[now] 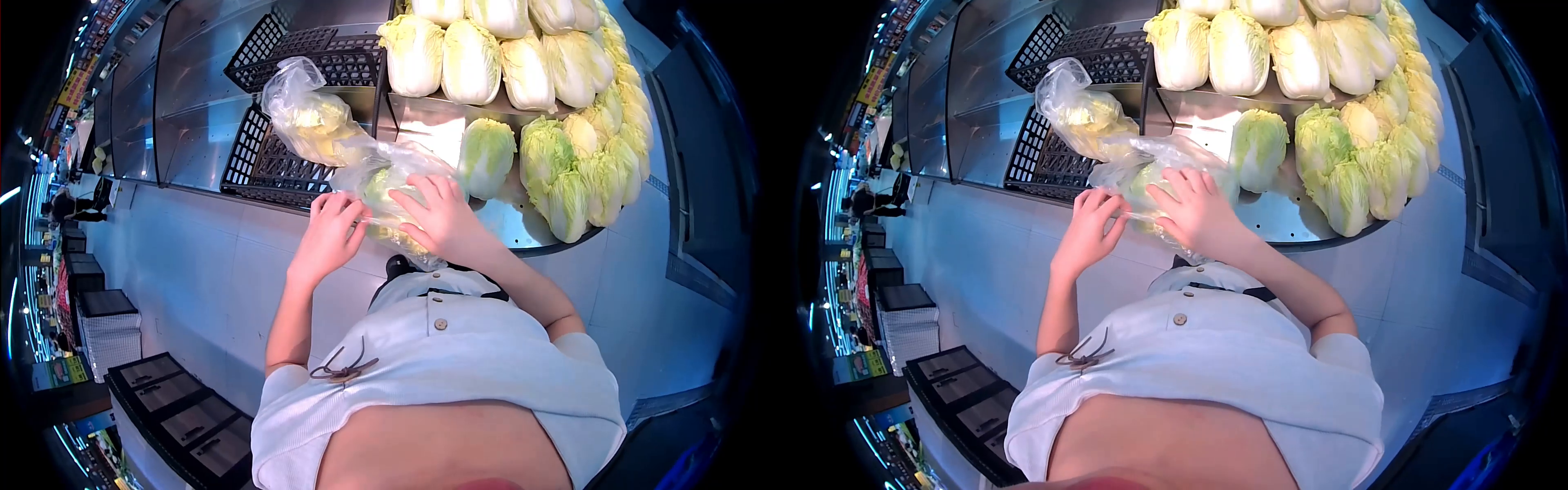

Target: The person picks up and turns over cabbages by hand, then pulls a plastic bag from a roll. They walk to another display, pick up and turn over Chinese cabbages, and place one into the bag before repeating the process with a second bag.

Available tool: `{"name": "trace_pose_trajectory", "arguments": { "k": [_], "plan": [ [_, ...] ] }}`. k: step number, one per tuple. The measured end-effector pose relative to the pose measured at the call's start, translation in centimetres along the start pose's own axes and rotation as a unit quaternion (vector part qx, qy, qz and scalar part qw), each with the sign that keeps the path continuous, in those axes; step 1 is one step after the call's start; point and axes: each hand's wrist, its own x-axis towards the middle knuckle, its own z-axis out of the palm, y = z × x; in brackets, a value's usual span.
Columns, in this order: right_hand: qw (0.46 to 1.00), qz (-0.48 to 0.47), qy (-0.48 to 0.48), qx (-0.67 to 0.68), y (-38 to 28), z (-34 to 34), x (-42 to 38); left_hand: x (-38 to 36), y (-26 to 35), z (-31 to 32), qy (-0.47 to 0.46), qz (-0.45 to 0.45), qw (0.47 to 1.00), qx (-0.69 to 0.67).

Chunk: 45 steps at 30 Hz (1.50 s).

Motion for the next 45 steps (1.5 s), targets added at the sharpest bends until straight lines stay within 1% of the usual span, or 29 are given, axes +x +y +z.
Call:
{"name": "trace_pose_trajectory", "arguments": {
  "k": [1,4,5,8,9,10,13,15,16,18,20,21,23,24,27,30,33,36,39,42,45],
  "plan": [
    [0.999,-0.039,0.037,0.0,-0.3,0.5,0.3,-0.4,-0.1,0.1,-0.018,-0.016,1.0,0.012],
    [0.999,-0.048,-0.004,0.001,1.0,2.8,1.7,-1.4,0.7,0.2,-0.034,-0.044,0.995,0.079],
    [0.999,-0.042,-0.013,-0.006,1.5,2.9,1.9,-1.6,0.7,0.5,-0.031,-0.072,0.993,0.084],
    [0.995,-0.01,-0.097,-0.025,3.0,2.5,2.1,-2.1,0.1,1.8,-0.029,-0.139,0.985,0.094],
    [0.998,-0.044,-0.037,0.016,3.9,3.0,1.8,-2.0,-0.1,2.0,-0.034,-0.154,0.983,0.096],
    [0.997,-0.033,-0.062,0.017,3.9,3.1,1.8,-2.0,-0.1,2.1,-0.04,-0.169,0.98,0.097],
    [0.992,-0.006,-0.128,0.022,3.8,2.5,2.1,-1.4,0.8,2.0,-0.011,-0.116,0.985,0.127],
    [0.985,0.005,-0.166,0.035,3.2,1.8,2.3,-0.8,1.6,1.7,0.024,-0.057,0.994,0.085],
    [0.983,-0.007,-0.176,0.057,2.7,1.4,2.5,-0.6,1.8,1.7,0.04,-0.027,0.997,0.064],
    [0.975,-0.028,-0.196,0.098,1.7,1.0,2.8,-0.5,0.8,2.2,0.018,0.018,0.997,0.075],
    [0.981,-0.107,-0.122,0.101,1.6,3.2,2.1,-0.8,-1.1,3.3,-0.003,0.056,0.993,0.102],
    [0.98,-0.146,-0.085,0.102,1.7,4.2,1.7,-0.9,-1.7,3.5,0.003,0.071,0.992,0.101],
    [0.984,-0.067,-0.146,0.075,1.1,4.0,1.9,-1.0,-2.5,3.6,0.014,0.101,0.99,0.096],
    [0.982,-0.028,-0.178,0.061,0.8,3.8,2.0,-1.1,-2.7,3.5,0.009,0.097,0.991,0.092],
    [0.982,0.089,-0.164,0.029,0.5,3.0,2.6,-1.0,-2.7,3.0,-0.003,0.092,0.993,0.078],
    [0.983,0.152,-0.102,0.023,1.1,3.9,1.8,-0.6,-2.5,2.7,-0.01,0.106,0.992,0.069],
    [0.971,0.185,-0.141,0.045,2.2,4.8,1.4,-0.3,-2.2,3.0,-0.013,0.099,0.993,0.063],
    [0.99,0.111,-0.079,-0.039,2.9,6.2,0.2,-0.4,-2.4,3.7,-0.003,0.059,0.997,0.053],
    [0.974,0.126,-0.176,-0.06,2.0,5.5,1.2,-0.7,-3.1,5.1,0.018,0.004,0.998,0.067],
    [0.976,0.122,-0.168,-0.06,1.0,5.1,0.8,-0.9,-3.1,5.5,0.017,-0.034,0.996,0.085],
    [0.984,0.076,-0.156,-0.039,1.3,5.1,0.6,-1.3,-3.6,5.3,-0.005,-0.046,0.995,0.083]
  ]
}}
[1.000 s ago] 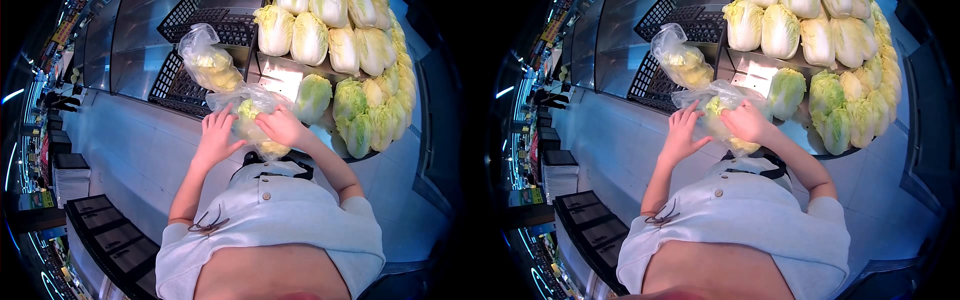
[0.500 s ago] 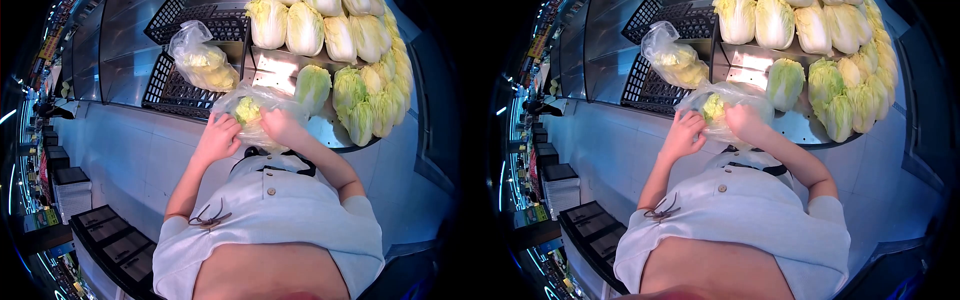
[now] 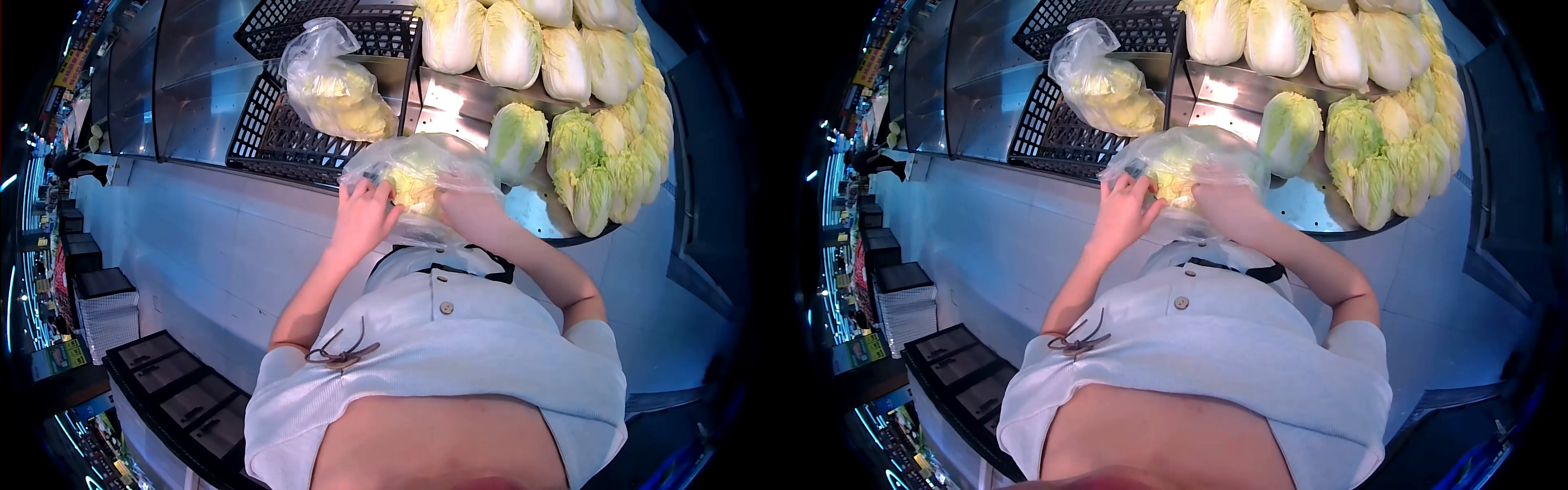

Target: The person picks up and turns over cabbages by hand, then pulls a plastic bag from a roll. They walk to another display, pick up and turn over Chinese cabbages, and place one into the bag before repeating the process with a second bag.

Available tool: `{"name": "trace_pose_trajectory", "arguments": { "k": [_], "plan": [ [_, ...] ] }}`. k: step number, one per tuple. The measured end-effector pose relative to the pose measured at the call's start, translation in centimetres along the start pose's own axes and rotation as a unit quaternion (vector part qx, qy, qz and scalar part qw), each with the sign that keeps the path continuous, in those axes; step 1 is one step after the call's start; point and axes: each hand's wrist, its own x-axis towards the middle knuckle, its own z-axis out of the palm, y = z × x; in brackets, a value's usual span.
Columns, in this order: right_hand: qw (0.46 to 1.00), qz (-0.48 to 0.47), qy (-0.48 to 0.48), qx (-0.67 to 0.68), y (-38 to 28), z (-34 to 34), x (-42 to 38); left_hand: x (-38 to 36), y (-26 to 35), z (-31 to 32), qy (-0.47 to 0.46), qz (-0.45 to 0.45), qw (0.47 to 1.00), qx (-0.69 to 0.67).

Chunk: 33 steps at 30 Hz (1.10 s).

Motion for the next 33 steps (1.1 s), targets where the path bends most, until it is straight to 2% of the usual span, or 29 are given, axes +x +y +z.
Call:
{"name": "trace_pose_trajectory", "arguments": {
  "k": [3,6,12,17,18,20,24,27,30,33],
  "plan": [
    [0.993,-0.088,0.073,-0.019,0.0,-0.6,0.3,-0.5,-0.6,-0.1,-0.01,-0.002,1.0,-0.016],
    [0.993,-0.105,0.058,-0.025,0.0,-0.9,0.0,-0.9,-0.8,-0.1,-0.001,0.003,1.0,-0.029],
    [0.997,-0.054,0.026,-0.056,0.8,-0.2,0.2,-1.2,-0.2,1.0,0.037,-0.011,0.998,-0.054],
    [0.996,-0.062,0.015,-0.064,1.1,-0.3,0.6,-1.4,-0.2,1.7,0.072,-0.008,0.996,-0.045],
    [0.996,-0.055,0.004,-0.065,1.2,-0.1,0.7,-1.6,-0.3,1.6,0.052,-0.016,0.997,-0.052],
    [0.996,-0.023,-0.007,-0.091,2.2,1.2,1.1,-1.8,-0.5,1.3,0.011,-0.032,0.997,-0.066],
    [0.99,0.105,-0.048,-0.085,0.7,-0.4,1.7,-1.4,0.4,0.7,0.044,0.011,0.998,-0.042],
    [0.995,0.032,0.047,-0.083,1.8,1.4,2.3,-1.2,1.3,0.5,0.037,0.005,0.999,-0.02],
    [0.997,0.028,-0.068,-0.027,0.2,-1.6,4.1,-1.3,1.4,0.4,0.038,0.002,0.999,-0.026],
    [0.995,-0.017,-0.099,0.002,1.3,-0.7,5.0,-1.8,1.2,1.1,0.061,0.004,0.998,-0.031]
  ]
}}
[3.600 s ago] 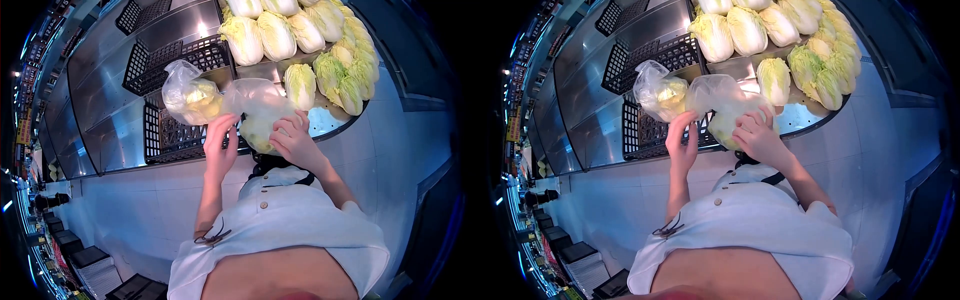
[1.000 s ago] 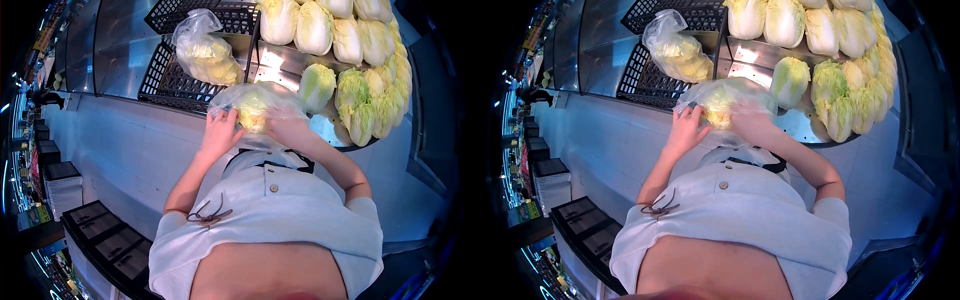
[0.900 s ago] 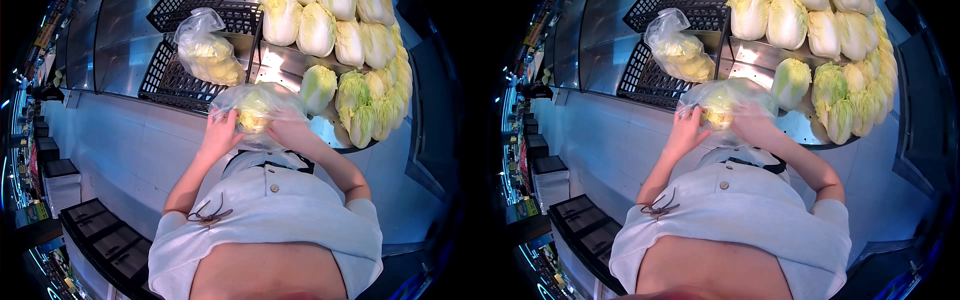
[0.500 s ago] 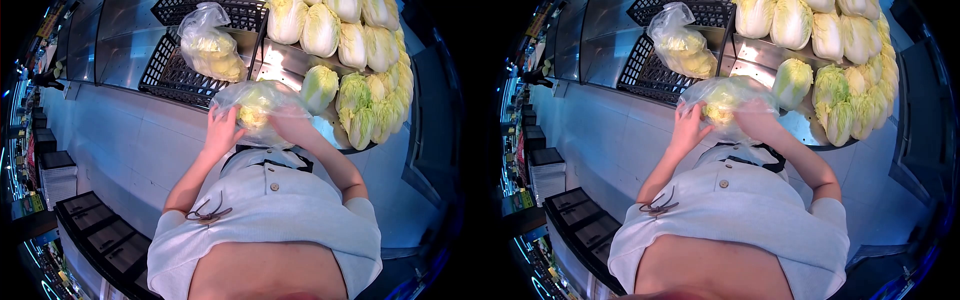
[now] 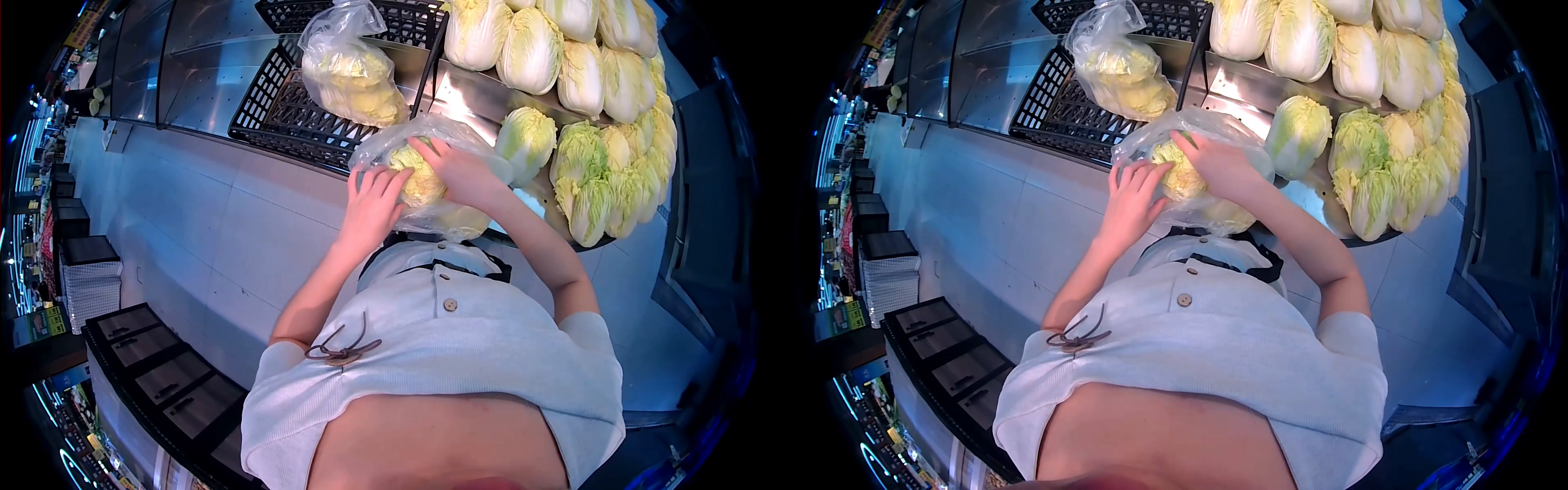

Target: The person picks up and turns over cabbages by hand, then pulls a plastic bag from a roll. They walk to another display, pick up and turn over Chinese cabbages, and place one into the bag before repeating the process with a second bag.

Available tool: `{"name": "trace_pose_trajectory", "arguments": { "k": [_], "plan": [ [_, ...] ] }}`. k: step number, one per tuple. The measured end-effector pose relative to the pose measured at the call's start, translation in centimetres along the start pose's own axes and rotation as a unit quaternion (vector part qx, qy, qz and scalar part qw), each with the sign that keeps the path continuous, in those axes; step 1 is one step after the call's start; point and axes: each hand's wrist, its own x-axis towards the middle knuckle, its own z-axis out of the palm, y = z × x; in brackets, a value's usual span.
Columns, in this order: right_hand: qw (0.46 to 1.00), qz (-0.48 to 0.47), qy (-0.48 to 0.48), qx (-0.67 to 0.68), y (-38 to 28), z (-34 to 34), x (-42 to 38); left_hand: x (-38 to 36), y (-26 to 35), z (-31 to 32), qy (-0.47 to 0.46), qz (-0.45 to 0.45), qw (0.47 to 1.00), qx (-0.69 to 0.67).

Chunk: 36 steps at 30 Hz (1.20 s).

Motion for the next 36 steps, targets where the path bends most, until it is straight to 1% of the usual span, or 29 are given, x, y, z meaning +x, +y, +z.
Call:
{"name": "trace_pose_trajectory", "arguments": {
  "k": [3,5,6,8,9,12,15,18,21,24,27,29,32,33,36],
  "plan": [
    [0.997,-0.054,-0.011,-0.061,0.0,-0.8,1.1,-0.5,0.0,0.5,0.024,0.015,0.999,0.016],
    [0.983,-0.141,0.026,-0.114,0.1,-1.0,1.7,-0.7,0.1,0.4,0.044,0.027,0.998,0.031],
    [0.972,-0.185,0.044,-0.14,0.0,-1.1,2.0,-0.8,0.0,0.4,0.057,0.054,0.997,0.014],
    [0.968,-0.196,0.038,-0.152,0.1,-0.3,2.7,-1.0,-0.3,0.4,0.083,0.106,0.991,-0.017],
    [0.966,-0.203,0.035,-0.158,0.1,0.2,3.2,-1.1,-0.3,0.3,0.077,0.115,0.99,-0.023],
    [0.972,-0.214,0.044,-0.092,1.0,0.7,3.6,-1.5,-0.1,0.4,0.065,0.127,0.989,-0.036],
    [0.983,-0.172,-0.049,-0.035,0.2,-0.4,3.2,-1.8,-0.5,1.2,0.078,0.12,0.989,-0.044],
    [0.978,-0.165,-0.04,0.123,1.7,2.6,3.5,-2.0,-0.6,1.5,0.099,0.113,0.988,-0.044],
    [0.979,-0.12,-0.061,0.152,0.9,2.3,3.2,-2.2,-0.7,1.5,0.102,0.108,0.988,-0.044],
    [0.972,-0.116,-0.082,0.188,1.1,2.1,3.0,-2.2,-0.6,1.6,0.098,0.099,0.989,-0.046],
    [0.988,-0.09,-0.023,0.126,1.0,0.8,2.2,-2.2,-0.7,1.4,0.101,0.086,0.991,-0.035],
    [0.99,-0.092,-0.021,0.108,1.3,0.1,2.3,-1.7,-0.4,0.9,0.11,0.07,0.991,-0.023],
    [0.991,-0.075,-0.03,0.107,1.7,-0.2,2.4,-0.8,-0.3,0.9,0.104,0.009,0.994,0.03],
    [0.991,-0.066,-0.035,0.111,1.8,-0.2,2.4,-0.6,-0.5,1.3,0.121,0.001,0.992,0.032],
    [0.991,-0.079,-0.009,0.106,2.9,0.3,2.3,0.0,0.2,0.4,0.109,-0.008,0.993,0.043]
  ]
}}
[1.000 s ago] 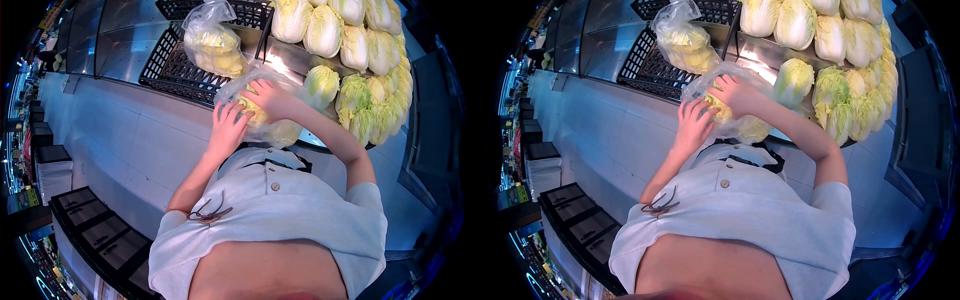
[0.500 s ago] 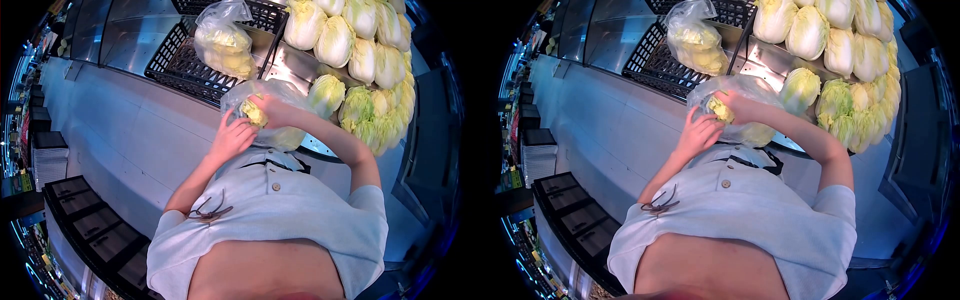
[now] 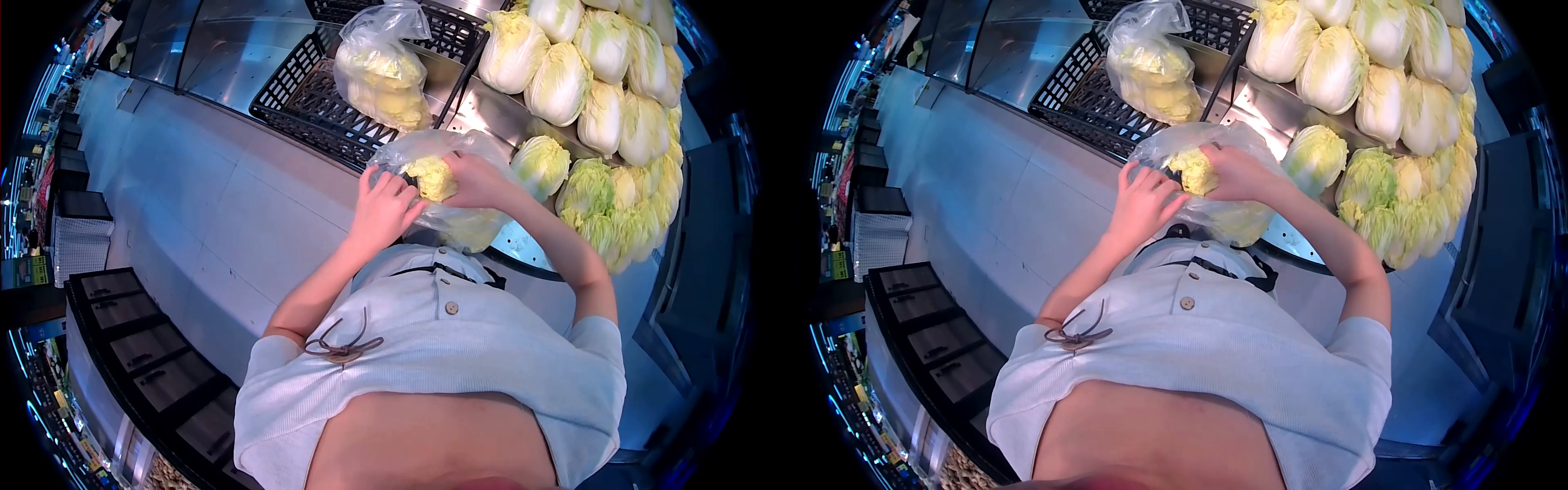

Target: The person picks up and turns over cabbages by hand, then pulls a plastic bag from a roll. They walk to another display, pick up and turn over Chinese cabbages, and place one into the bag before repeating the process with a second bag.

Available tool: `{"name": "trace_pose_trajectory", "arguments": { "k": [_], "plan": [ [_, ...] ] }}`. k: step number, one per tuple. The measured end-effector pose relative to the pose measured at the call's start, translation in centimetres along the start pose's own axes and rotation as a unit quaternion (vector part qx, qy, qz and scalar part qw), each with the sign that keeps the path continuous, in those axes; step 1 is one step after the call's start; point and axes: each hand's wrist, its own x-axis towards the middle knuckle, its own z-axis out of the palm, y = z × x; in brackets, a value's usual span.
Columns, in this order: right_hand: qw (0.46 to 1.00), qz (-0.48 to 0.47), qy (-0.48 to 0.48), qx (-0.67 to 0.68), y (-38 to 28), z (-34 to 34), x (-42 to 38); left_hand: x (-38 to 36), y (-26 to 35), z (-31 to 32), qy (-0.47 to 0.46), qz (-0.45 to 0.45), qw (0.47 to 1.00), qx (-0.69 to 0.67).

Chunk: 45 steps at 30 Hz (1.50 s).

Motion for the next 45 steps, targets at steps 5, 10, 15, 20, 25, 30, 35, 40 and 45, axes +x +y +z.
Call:
{"name": "trace_pose_trajectory", "arguments": {
  "k": [5,10,15,20,25,30,35,40,45],
  "plan": [
    [0.999,0.038,0.009,0.005,-0.1,-1.9,-1.4,0.9,0.8,-0.3,0.015,-0.005,1.0,0.0],
    [0.991,0.063,0.05,0.104,0.9,-2.2,-3.1,2.5,1.3,-1.1,0.019,0.022,0.999,0.014],
    [0.978,-0.078,0.176,0.077,1.6,-3.0,-2.7,4.0,1.2,-1.3,-0.049,0.034,0.997,0.045],
    [0.972,-0.045,0.134,0.188,3.6,-3.2,-1.4,5.0,1.8,-1.1,-0.12,-0.038,0.99,0.059],
    [0.968,-0.035,0.147,0.2,3.0,-3.9,-1.3,6.7,2.2,-1.7,-0.193,-0.112,0.973,0.057],
    [0.955,0.001,0.156,0.251,-0.1,-7.3,-2.9,7.3,1.5,-2.3,-0.08,-0.056,0.995,-0.034],
    [0.924,0.092,0.156,0.338,-2.9,-10.7,-3.7,9.0,1.1,-3.2,-0.006,-0.053,0.985,-0.167],
    [0.834,0.16,0.158,0.504,-4.3,-12.8,-4.4,10.5,1.4,-3.6,-0.001,-0.081,0.952,-0.296],
    [0.823,0.148,0.14,0.531,-5.0,-14.5,-4.6,11.8,3.8,-5.6,-0.011,-0.017,0.985,-0.169]
  ]
}}
